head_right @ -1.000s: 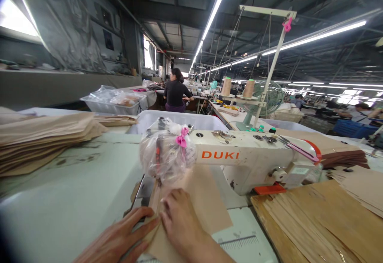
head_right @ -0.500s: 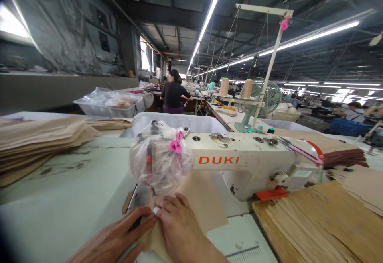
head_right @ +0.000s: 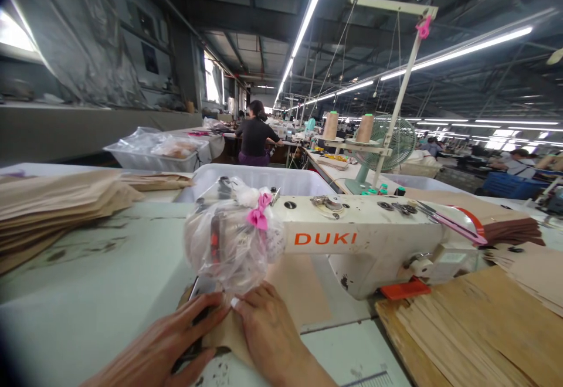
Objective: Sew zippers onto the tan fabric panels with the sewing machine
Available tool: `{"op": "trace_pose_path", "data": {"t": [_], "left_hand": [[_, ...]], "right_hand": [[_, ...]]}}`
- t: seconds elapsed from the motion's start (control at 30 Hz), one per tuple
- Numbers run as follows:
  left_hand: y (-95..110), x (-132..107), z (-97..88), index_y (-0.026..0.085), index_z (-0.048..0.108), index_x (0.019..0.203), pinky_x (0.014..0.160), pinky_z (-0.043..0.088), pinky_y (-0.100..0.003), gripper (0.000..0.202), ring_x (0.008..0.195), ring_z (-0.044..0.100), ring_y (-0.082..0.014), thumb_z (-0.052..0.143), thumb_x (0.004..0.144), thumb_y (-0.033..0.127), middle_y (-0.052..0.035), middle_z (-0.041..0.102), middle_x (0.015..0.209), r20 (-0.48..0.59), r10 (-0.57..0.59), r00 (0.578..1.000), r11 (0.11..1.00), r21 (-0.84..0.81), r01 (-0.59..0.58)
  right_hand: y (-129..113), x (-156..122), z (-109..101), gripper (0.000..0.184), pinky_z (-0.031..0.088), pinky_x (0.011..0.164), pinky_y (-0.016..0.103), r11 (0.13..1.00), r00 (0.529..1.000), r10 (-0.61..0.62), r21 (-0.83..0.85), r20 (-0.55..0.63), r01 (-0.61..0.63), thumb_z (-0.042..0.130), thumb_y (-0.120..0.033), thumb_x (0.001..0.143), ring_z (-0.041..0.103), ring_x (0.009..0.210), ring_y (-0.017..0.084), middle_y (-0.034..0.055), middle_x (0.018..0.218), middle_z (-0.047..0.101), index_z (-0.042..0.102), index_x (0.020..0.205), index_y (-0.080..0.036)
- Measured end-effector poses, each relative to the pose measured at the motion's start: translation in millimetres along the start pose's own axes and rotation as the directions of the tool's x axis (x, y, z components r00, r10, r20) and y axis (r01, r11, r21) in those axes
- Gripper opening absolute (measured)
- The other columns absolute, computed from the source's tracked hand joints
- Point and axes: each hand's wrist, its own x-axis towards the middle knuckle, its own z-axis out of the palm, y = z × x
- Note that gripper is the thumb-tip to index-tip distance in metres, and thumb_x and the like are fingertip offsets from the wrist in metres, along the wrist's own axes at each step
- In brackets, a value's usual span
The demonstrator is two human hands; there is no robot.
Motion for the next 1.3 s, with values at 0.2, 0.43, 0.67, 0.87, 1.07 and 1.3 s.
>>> {"op": "trace_pose_path", "data": {"t": [0.2,0.43,0.67,0.87,1.07,1.3], "left_hand": [[-7,-3,8.9,0.027,0.055,0.137,0.089,0.057,-0.026,0.057,0.112,0.068,-0.0222,0.066,0.083,0.04,-0.0059,0.066,0.132,-0.007,-0.026,1.0,0.999,0.028,0.026],[-10,-12,18.3,0.032,0.051,0.142,0.091,0.058,-0.03,0.056,0.116,0.066,-0.0238,0.06,0.089,0.049,-0.005,0.061,0.139,0.044,-0.068,0.997,0.997,0.029,0.067],[-10,-13,20.3,0.032,0.044,0.147,0.095,0.057,-0.033,0.061,0.12,0.064,-0.0255,0.061,0.089,0.044,-0.0059,0.058,0.141,0.048,-0.091,0.995,0.993,-0.074,0.095],[-4,1,7.0,0.031,0.04,0.148,0.1,0.055,-0.037,0.056,0.119,0.062,-0.0246,0.053,0.094,0.038,-0.0078,0.054,0.139,0.22,-0.102,0.97,0.961,-0.23,0.153],[-9,-1,8.5,0.029,0.049,0.14,0.099,0.055,-0.039,0.046,0.114,0.064,-0.0257,0.051,0.096,0.04,-0.0076,0.055,0.138,0.245,-0.143,0.959,0.929,-0.3,0.215],[-32,2,7.7,0.026,0.058,0.128,0.102,0.052,-0.031,0.031,0.113,0.065,-0.0185,0.046,0.099,0.025,-0.0046,0.059,0.132,0.207,-0.062,0.976,0.953,-0.279,0.12]], "right_hand": [[-1,5,-5,0.034,0.035,0.114,0.034,1.0,1.0,0.023,-0.009,0.008,-0.023,0.06,-0.025,0.097,0.057,0.122,0.017,-0.0005,0.125,0.068,0.063,0.129,-0.033],[1,3,-8,0.037,0.036,0.114,0.038,0.999,1.0,-0.006,0.034,0.028,0.005,0.058,-0.02,0.097,0.058,0.122,0.021,0.0028,0.126,0.067,0.061,0.132,-0.03],[1,5,-18,0.04,0.034,0.116,0.042,0.998,0.996,-0.026,0.061,0.082,0.021,0.051,-0.011,0.095,0.053,0.128,0.023,0.0047,0.132,0.063,0.06,0.131,-0.026],[3,17,-31,0.044,0.039,0.111,0.042,0.993,0.986,-0.109,0.062,0.127,0.102,0.046,-0.013,0.095,0.048,0.133,0.025,0.0093,0.14,0.056,0.053,0.138,-0.022],[15,13,-21,0.031,0.037,0.113,0.04,0.99,0.982,-0.137,-0.006,0.127,0.139,0.046,-0.019,0.101,0.049,0.131,0.023,0.0085,0.135,0.06,0.061,0.129,-0.022],[25,12,-22,0.028,0.043,0.103,0.036,0.971,0.967,-0.222,-0.063,0.128,0.231,0.05,-0.02,0.101,0.059,0.118,0.021,0.0072,0.118,0.069,0.063,0.126,-0.022]]}}
